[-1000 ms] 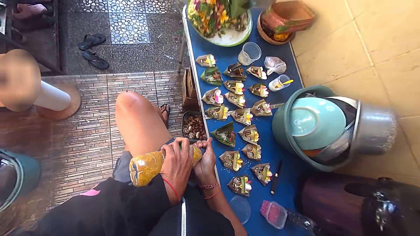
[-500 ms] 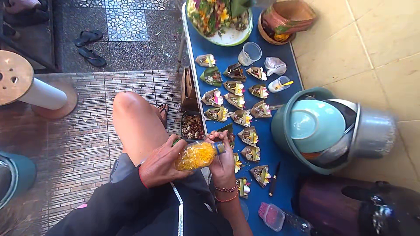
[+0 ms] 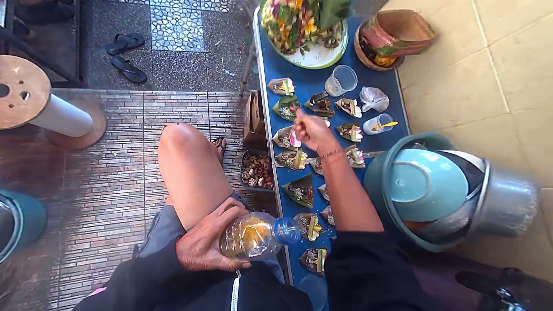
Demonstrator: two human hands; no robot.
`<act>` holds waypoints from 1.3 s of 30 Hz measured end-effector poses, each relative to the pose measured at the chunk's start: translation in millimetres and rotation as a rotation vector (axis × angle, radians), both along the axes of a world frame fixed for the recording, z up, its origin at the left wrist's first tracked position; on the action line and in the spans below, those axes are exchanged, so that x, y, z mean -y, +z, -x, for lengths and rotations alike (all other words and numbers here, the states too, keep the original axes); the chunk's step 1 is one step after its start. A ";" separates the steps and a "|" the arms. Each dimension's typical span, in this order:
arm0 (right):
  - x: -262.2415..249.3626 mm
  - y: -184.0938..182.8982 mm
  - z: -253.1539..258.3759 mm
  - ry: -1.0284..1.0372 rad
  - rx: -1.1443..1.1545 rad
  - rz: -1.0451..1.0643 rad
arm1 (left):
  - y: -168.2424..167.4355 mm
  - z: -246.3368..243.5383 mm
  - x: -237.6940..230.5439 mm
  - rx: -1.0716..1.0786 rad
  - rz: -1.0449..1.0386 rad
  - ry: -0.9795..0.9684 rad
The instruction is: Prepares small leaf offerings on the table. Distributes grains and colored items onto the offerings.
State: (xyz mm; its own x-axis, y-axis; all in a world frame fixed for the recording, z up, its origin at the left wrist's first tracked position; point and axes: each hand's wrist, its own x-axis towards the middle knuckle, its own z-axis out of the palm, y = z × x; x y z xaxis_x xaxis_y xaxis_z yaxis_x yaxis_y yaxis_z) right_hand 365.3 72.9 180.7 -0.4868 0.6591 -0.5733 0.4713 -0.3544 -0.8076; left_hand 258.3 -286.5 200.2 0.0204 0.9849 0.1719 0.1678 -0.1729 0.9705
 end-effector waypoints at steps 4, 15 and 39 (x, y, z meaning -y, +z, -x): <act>-56.0 -16.7 36.6 -0.097 0.135 -0.173 | -1.4 0.9 -1.5 0.025 -0.003 0.001; -80.4 -41.8 64.8 -0.221 0.166 -0.129 | -6.1 6.0 -2.0 0.070 0.014 0.002; -88.5 -49.6 67.9 -0.108 0.350 -0.320 | -6.4 7.8 -1.7 0.097 0.026 -0.017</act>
